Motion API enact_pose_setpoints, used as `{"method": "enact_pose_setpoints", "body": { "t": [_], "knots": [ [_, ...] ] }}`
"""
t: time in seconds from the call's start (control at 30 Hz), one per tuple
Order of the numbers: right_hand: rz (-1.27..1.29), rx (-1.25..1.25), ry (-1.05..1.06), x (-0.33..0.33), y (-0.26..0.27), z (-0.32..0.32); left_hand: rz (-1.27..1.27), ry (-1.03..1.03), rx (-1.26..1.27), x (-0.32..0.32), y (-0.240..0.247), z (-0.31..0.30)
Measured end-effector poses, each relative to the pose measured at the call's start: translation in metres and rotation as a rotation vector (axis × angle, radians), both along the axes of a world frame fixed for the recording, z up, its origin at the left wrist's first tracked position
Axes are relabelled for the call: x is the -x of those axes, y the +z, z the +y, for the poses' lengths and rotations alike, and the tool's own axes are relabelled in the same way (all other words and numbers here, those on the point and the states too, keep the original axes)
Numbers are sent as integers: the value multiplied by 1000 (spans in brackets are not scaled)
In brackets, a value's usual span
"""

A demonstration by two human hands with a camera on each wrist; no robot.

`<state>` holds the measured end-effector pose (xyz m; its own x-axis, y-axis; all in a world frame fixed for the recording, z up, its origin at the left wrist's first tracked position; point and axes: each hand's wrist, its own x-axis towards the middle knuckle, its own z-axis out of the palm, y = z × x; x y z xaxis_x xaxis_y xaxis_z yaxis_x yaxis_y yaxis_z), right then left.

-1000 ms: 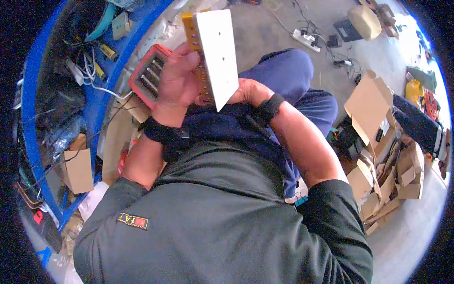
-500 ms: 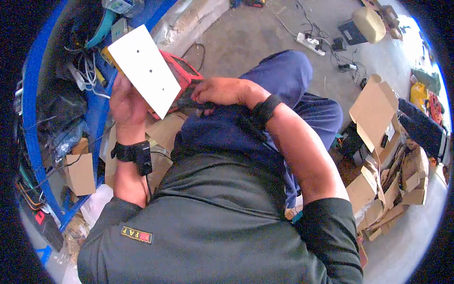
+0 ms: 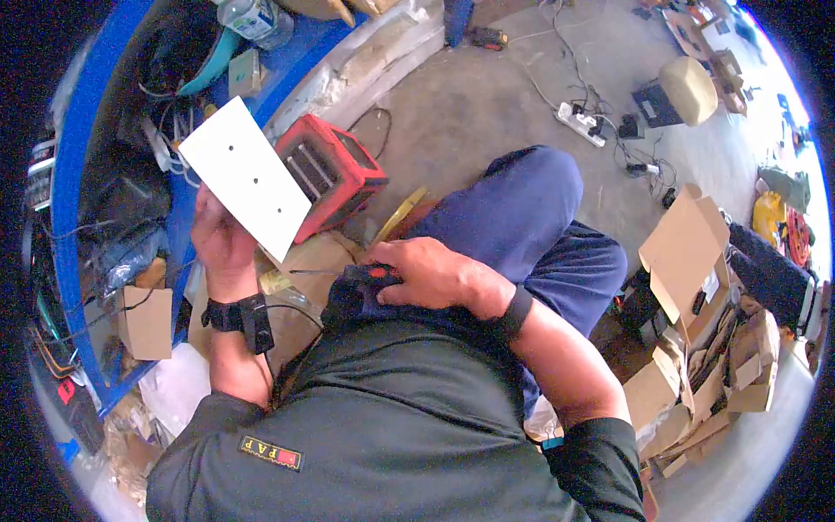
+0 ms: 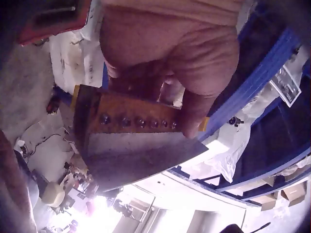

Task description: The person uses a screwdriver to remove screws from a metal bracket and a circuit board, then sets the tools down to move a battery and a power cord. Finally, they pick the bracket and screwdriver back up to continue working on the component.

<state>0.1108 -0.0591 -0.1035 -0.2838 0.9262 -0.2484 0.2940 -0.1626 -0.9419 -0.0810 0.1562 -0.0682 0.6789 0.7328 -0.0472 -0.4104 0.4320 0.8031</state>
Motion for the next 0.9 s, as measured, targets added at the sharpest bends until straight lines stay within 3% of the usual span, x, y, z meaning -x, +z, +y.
{"method": "enact_pose_setpoints", "body": {
  "t": [0.17,0.3,0.43,0.53,0.57,0.63,0.7,0.77,0.9],
  "knots": [
    [112,47,-34,-4,4,-11,80,43,-66,-1,1,-1],
    [29,-143,-11,-8,-1,-23,98,54,-36,-4,-2,0],
    [99,-25,-76,-19,8,-34,-18,-70,-4,-9,-2,-2],
    [175,301,-132,-31,17,-40,-44,-89,2,-11,-8,-3],
    [174,300,-144,-34,13,-44,-47,-100,2,-11,-10,-3],
    [495,405,-275,-37,5,-49,-6,-68,12,-13,-14,-4],
    [532,392,-296,-40,3,-56,-5,-90,21,-15,-14,-6],
    [884,464,-478,-39,-5,-64,-2,-107,25,-14,-13,-8],
    [920,446,-558,-41,-2,-73,37,-134,9,-10,-18,-9]
  ]
}}
